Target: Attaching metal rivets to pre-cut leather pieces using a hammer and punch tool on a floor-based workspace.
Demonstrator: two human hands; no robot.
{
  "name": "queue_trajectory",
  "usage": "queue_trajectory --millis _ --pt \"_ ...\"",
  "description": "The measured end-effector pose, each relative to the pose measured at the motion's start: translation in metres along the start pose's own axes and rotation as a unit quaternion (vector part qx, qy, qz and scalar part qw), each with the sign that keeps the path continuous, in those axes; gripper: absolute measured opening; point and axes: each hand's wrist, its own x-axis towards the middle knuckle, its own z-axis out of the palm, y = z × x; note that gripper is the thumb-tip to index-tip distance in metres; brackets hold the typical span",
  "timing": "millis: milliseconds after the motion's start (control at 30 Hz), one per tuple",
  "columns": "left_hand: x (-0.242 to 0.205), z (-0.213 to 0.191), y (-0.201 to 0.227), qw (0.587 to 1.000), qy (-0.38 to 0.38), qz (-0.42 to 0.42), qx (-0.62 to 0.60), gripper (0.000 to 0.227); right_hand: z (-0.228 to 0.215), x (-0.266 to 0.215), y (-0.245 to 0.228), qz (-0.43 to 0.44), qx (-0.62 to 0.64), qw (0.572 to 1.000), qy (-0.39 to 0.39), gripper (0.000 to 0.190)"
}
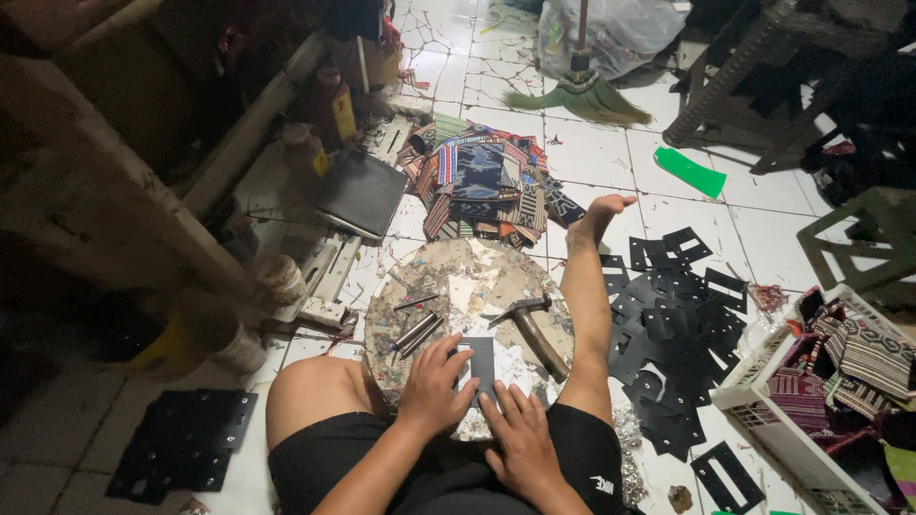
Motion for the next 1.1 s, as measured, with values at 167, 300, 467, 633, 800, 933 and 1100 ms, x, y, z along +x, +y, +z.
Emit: queue_trajectory --millis 167,300,467,633,800,933,1100 --pt "-0.001 0.0 -0.001 1.0 0.002 0.001 -0.002 0.04 0.001 -0.001 0.0 -0.006 -0.017 1.0 0.013 0.095" --pt "-0.002 0.001 -0.002 1.0 -0.013 -0.015 -0.011 0.04 0.007 -0.001 0.001 -0.004 -0.008 1.0 0.024 0.09" --pt "-0.001 -0.002 0.0 1.0 -0.01 -0.014 -0.016 0.038 0.008 -0.002 0.002 -0.01 -0.022 0.999 0.027 0.096" --pt "-0.001 -0.002 0.0 1.0 -0.011 -0.011 -0.016 0.038 0.007 -0.001 0.002 0.007 -0.004 1.0 -0.018 0.101" --pt "0.001 -0.004 0.002 0.999 -0.022 -0.024 -0.023 0.038 0.0 0.001 0.0 0.01 0.005 0.999 -0.045 0.102" --pt "0.001 -0.003 0.001 1.0 -0.013 -0.019 -0.017 0.038 0.004 0.001 0.001 0.002 -0.008 1.0 -0.005 0.099" --pt "-0.001 0.0 -0.001 0.999 -0.015 -0.022 -0.02 0.038 -0.004 0.001 -0.002 0.011 0.014 0.999 -0.036 0.095"
